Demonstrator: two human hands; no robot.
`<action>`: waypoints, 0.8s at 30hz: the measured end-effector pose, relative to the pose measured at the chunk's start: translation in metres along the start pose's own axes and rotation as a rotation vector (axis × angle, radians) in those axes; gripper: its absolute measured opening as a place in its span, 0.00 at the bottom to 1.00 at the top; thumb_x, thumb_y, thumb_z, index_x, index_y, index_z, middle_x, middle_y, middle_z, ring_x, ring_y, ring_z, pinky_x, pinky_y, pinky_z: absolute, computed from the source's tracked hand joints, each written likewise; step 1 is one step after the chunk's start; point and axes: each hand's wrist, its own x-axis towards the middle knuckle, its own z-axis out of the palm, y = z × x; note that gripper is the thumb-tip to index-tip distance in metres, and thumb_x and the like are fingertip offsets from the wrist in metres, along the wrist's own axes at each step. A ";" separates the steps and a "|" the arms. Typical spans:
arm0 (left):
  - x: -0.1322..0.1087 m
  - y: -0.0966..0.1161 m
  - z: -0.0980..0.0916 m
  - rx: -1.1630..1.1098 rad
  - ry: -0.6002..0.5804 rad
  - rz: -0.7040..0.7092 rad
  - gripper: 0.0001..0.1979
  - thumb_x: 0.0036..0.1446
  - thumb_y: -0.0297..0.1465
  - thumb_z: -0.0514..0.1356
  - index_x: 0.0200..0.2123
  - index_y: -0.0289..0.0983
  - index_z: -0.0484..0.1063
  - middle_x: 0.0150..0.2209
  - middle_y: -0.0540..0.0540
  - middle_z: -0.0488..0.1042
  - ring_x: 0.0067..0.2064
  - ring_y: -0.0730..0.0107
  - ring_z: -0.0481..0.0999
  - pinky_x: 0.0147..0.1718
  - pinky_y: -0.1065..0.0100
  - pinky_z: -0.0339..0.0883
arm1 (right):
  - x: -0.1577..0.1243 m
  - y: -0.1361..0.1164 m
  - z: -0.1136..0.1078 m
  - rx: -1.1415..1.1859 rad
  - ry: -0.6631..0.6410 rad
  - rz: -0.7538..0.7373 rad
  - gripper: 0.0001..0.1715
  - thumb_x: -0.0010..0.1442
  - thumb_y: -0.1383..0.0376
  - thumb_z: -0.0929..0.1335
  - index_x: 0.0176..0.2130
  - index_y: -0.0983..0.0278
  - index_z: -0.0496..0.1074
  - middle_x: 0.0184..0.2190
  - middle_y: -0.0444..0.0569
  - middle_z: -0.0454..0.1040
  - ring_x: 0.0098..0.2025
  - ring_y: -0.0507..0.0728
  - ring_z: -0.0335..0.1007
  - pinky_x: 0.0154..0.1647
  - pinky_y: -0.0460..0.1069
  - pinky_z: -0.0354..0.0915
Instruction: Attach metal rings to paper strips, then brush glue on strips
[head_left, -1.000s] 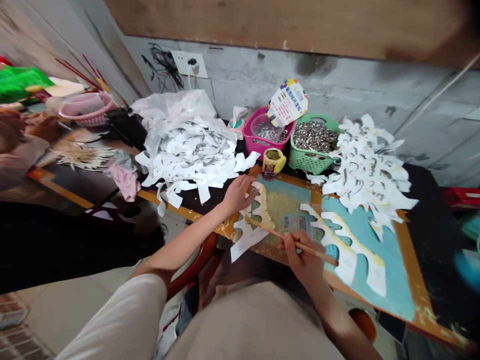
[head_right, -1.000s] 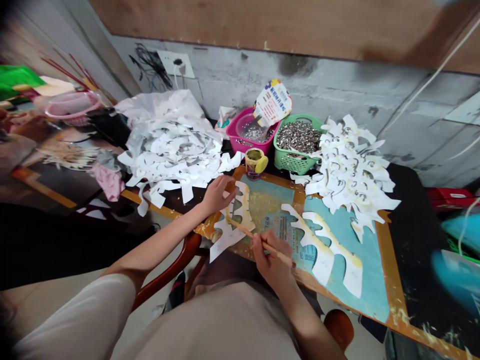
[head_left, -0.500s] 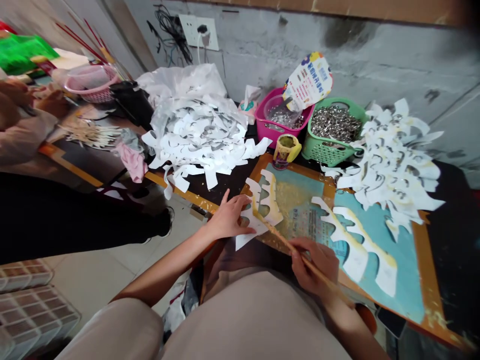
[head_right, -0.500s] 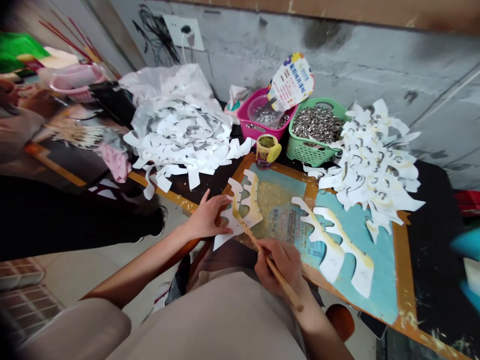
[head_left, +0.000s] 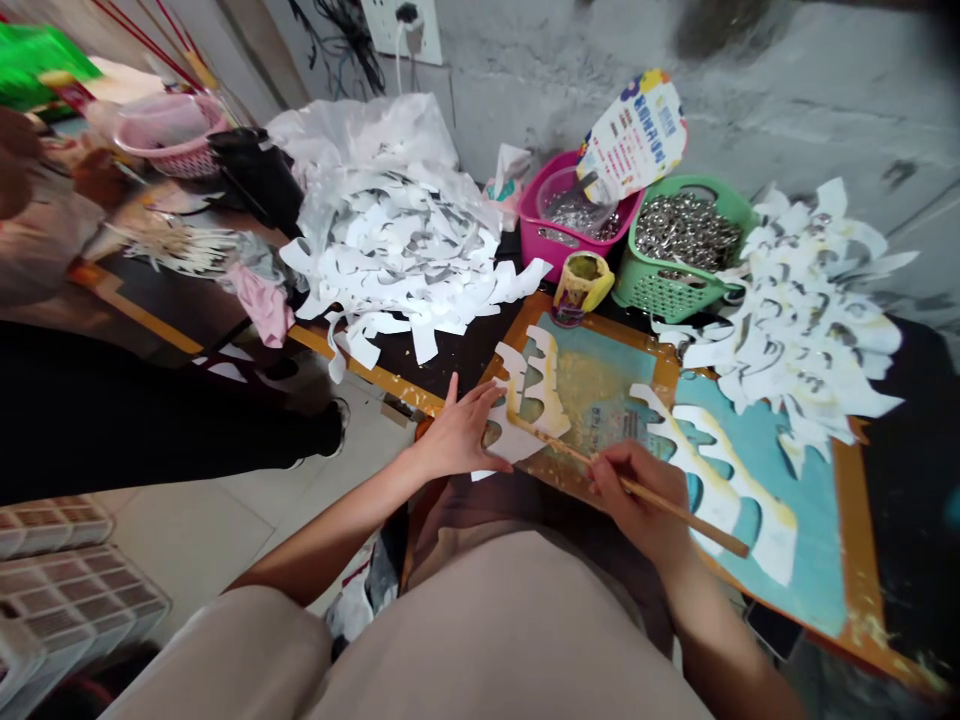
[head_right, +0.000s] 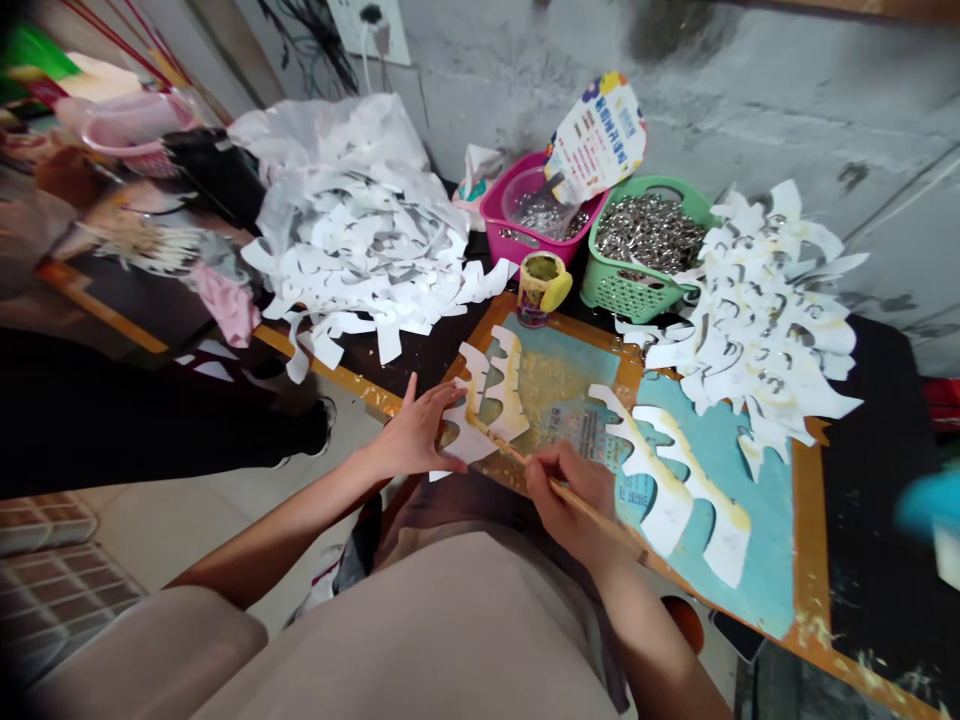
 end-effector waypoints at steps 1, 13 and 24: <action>0.000 0.000 0.000 -0.003 0.000 -0.001 0.59 0.39 0.54 0.71 0.68 0.37 0.51 0.65 0.30 0.63 0.67 0.36 0.61 0.67 0.33 0.22 | 0.000 0.002 -0.006 0.042 -0.067 0.004 0.11 0.61 0.62 0.69 0.27 0.60 0.71 0.18 0.40 0.73 0.18 0.50 0.66 0.20 0.44 0.62; -0.007 0.001 0.007 0.022 0.006 0.074 0.59 0.39 0.57 0.69 0.68 0.35 0.51 0.66 0.28 0.60 0.68 0.35 0.57 0.66 0.31 0.23 | 0.019 0.020 0.000 0.140 0.109 0.106 0.06 0.58 0.62 0.72 0.38 0.61 0.77 0.25 0.43 0.78 0.23 0.52 0.73 0.24 0.45 0.69; -0.042 0.014 0.021 0.126 0.183 0.177 0.12 0.62 0.34 0.58 0.47 0.38 0.74 0.50 0.37 0.78 0.55 0.54 0.76 0.68 0.42 0.49 | 0.003 0.037 -0.013 0.328 -0.006 0.142 0.06 0.58 0.61 0.73 0.33 0.62 0.78 0.23 0.45 0.79 0.20 0.54 0.74 0.21 0.47 0.71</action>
